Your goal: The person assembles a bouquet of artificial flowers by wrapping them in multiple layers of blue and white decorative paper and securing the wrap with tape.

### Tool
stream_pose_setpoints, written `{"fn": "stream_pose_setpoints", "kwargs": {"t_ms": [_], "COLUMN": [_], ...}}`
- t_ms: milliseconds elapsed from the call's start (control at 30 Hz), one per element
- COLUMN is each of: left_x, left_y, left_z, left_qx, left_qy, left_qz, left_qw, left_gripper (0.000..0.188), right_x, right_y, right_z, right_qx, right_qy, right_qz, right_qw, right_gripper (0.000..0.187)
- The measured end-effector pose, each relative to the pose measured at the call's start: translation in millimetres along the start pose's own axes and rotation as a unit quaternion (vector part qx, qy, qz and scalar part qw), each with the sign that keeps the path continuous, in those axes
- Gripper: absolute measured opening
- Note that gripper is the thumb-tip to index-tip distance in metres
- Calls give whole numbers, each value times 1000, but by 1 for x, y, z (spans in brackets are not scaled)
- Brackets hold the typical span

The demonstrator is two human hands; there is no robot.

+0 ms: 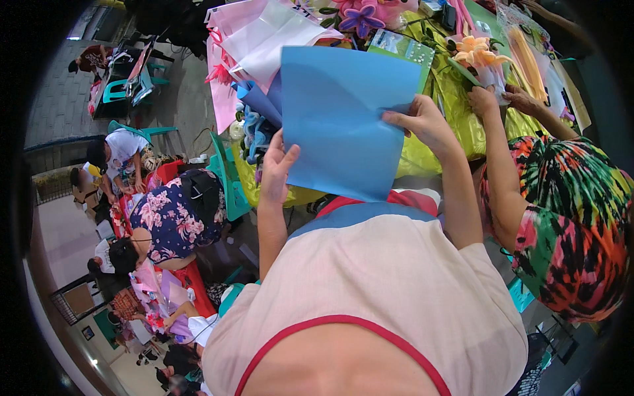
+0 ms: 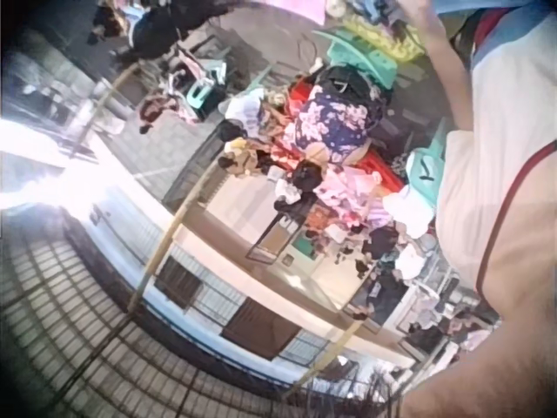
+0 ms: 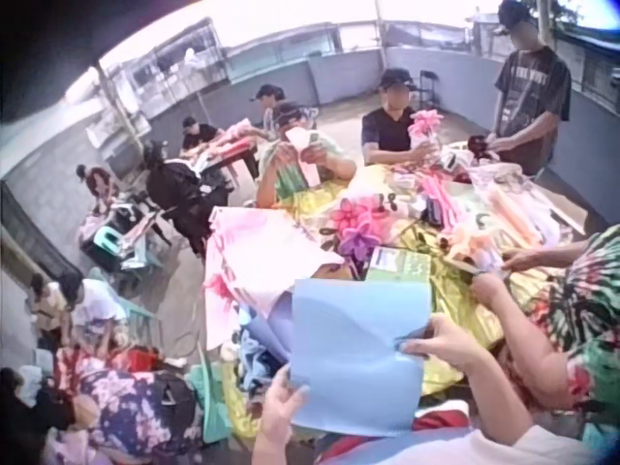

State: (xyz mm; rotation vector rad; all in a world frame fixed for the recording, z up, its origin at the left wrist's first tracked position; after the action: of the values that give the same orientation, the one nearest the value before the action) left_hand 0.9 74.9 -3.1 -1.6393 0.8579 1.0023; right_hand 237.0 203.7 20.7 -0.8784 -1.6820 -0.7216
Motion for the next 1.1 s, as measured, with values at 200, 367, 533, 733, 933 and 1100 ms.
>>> {"fn": "stream_pose_setpoints", "kwargs": {"t_ms": [200, 367, 533, 733, 933, 1100], "left_x": [9, 3, 2, 23, 40, 49], "left_y": [6, -2, 3, 0, -24, -26], "left_z": [0, -16, -13, -12, -9, -5], "left_qx": [-15, -7, -66, -113, -172, -202], "left_qy": [24, 36, 11, -5, -43, -24], "left_qz": [73, 83, 17, -20, 40, -11], "left_qw": [997, 996, 998, 993, 983, 979], "left_gripper": [27, 26, 24, 22, 20, 25], "right_x": [-1, 1, 2, -21, -7, -47], "right_y": [-38, -53, -60, -57, -50, -31], "right_z": [-1, -8, -9, -24, -39, -38], "right_qx": [-130, -227, -149, -86, -176, -112], "right_qy": [51, 134, 87, 19, 29, -49], "right_qz": [42, -12, 38, -48, -317, 44], "right_qw": [989, 965, 984, 995, 932, 992], "right_gripper": [30, 30, 45, 60, 63, 61]}}
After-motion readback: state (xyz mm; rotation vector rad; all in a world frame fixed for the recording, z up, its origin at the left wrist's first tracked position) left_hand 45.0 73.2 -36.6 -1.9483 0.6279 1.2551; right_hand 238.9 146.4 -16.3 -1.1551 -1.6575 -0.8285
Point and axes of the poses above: each hand's wrist, its own z-axis towards the middle knuckle, its own y-axis out of the back of the hand, x = y × z, the point moved 1 cm from there along z, towards the middle knuckle, and after that the axes turned 1 degree about -z, right-handed, at the moved point
